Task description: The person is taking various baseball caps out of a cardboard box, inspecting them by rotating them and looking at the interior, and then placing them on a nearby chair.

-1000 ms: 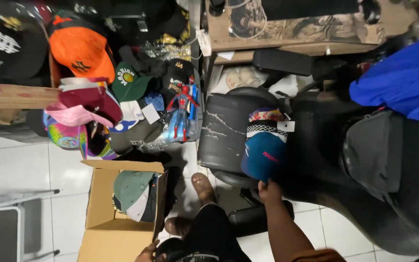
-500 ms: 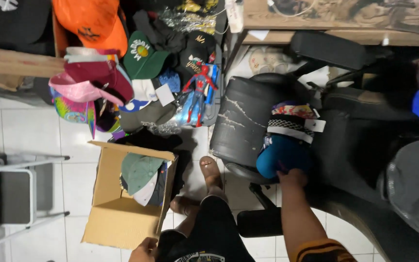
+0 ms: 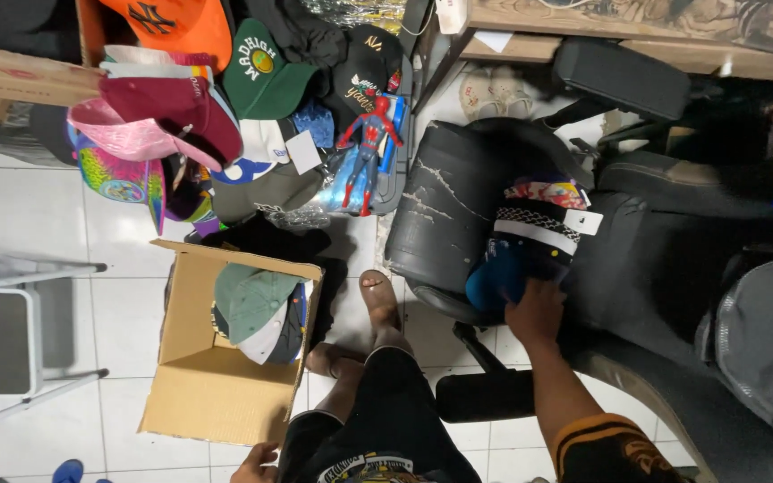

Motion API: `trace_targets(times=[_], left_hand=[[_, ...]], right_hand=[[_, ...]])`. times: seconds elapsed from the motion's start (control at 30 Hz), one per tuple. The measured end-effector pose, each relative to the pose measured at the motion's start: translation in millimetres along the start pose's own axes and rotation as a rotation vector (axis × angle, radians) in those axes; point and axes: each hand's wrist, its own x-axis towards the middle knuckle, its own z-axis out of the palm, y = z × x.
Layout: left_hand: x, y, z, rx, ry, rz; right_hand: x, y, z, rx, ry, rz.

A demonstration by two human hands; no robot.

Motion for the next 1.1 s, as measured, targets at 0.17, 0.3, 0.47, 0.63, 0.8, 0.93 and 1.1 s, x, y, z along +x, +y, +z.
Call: trace_targets(times=[0.17, 0.3, 0.47, 0.63, 0.8, 0.93, 1.1], left_hand=[[-13.2, 18.2, -1.7, -0.001, -0.138, -0.009], [2.7, 12.1, 10.2, 0.045, -0.147, 0.027], [2.5, 35.2, 6.3, 0.052, -0.11, 0.074], [20.2, 25.0, 19.2, 0.09, -0.095, 0.116], [13.3, 26.6, 14.7, 0.12, -0.135, 0.087], [16.6, 11.8, 18.2, 0.085, -0.107, 0.091], [19.4, -0.7, 22.5, 0.114, -0.131, 0.045]], right_hand=[[10.8, 13.3, 30.0, -0.139, 0.172, -0.312], [16.4, 8.7, -7.5, -0.206, -0.205, -0.171], [-15.3, -44.1, -82.1, 0.195, 0.168, 0.289], [-19.5, -24.7, -25.3, 0.631, 0.238, 0.649], [20.2, 21.6, 6.2, 0.444, -0.005, 0.219], [42.0, 32.9, -13.8, 0.212, -0.219, 0.174], [49.4, 30.9, -12.2, 0.025, -0.159, -0.105]])
